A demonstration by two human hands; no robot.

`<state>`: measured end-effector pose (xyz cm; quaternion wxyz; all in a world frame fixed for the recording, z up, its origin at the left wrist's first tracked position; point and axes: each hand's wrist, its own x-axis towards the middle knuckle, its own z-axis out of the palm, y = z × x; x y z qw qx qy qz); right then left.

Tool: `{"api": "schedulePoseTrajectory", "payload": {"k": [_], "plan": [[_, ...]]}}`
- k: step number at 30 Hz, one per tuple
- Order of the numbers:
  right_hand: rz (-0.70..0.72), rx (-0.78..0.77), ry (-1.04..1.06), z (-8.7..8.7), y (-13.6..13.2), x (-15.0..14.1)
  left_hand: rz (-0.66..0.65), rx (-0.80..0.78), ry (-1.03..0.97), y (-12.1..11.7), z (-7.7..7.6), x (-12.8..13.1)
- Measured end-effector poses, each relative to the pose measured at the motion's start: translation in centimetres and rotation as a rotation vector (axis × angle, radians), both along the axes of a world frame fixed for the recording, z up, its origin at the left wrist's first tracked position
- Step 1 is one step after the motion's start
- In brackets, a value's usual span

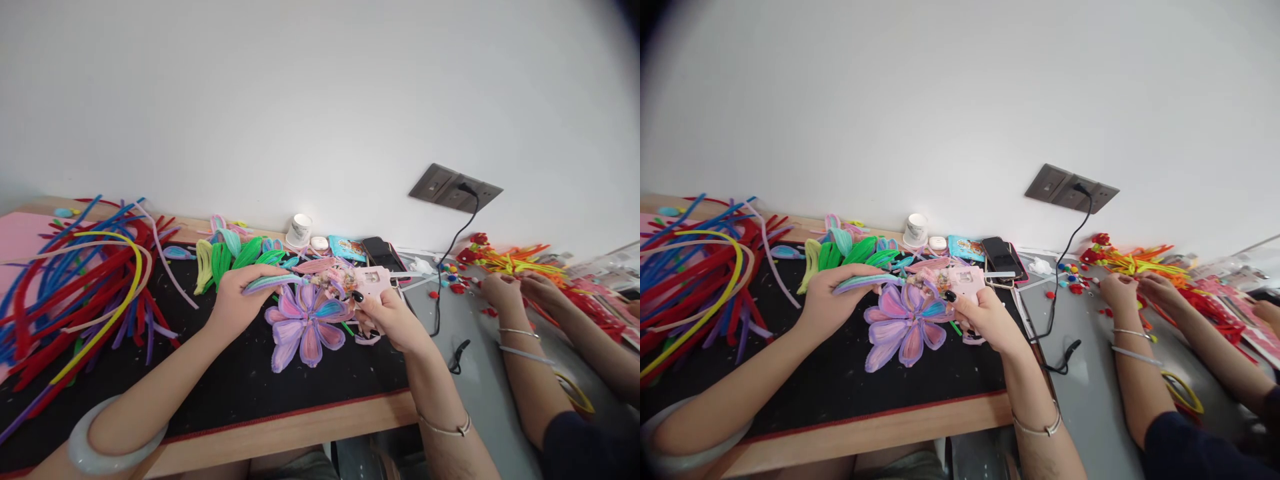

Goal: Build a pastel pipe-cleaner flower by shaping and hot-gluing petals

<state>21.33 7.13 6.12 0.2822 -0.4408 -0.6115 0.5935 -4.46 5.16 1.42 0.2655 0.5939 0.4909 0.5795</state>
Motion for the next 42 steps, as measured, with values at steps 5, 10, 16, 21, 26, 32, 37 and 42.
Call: {"api": "schedulePoseTrajectory", "payload": {"k": [5, 10, 16, 21, 26, 32, 37, 42], "plan": [[-0.023, -0.005, -0.008, 0.2, -0.2, 0.0, 0.006, 0.004, -0.009, -0.1, 0.2, 0.0], [-0.016, 0.008, -0.016, 0.4, -0.2, -0.1, 0.006, 0.024, 0.011, -0.2, 0.1, 0.0], [-0.084, 0.106, -0.123, 0.4, -0.1, 0.3, 0.02, -0.001, 0.023, -0.3, 0.4, 0.0], [-0.316, 0.48, -0.375, 1.1, 0.0, 2.4, 0.033, -0.031, 0.014, -0.3, 0.3, -0.1], [-0.378, 0.677, -0.773, 1.2, 0.9, 5.6, 0.066, -0.019, 0.036, -0.3, 0.4, -0.1], [-0.267, 0.609, -1.248, -1.9, 1.4, 7.9, 0.11, 0.003, 0.07, -0.3, 0.9, -0.1], [-0.365, 0.459, -1.393, -2.9, -0.1, 8.8, 0.113, 0.014, 0.088, -0.3, 1.0, 0.0], [-0.388, 0.413, -1.424, -3.8, -0.4, 10.3, 0.107, 0.011, 0.092, -0.3, 0.8, 0.0]]}}
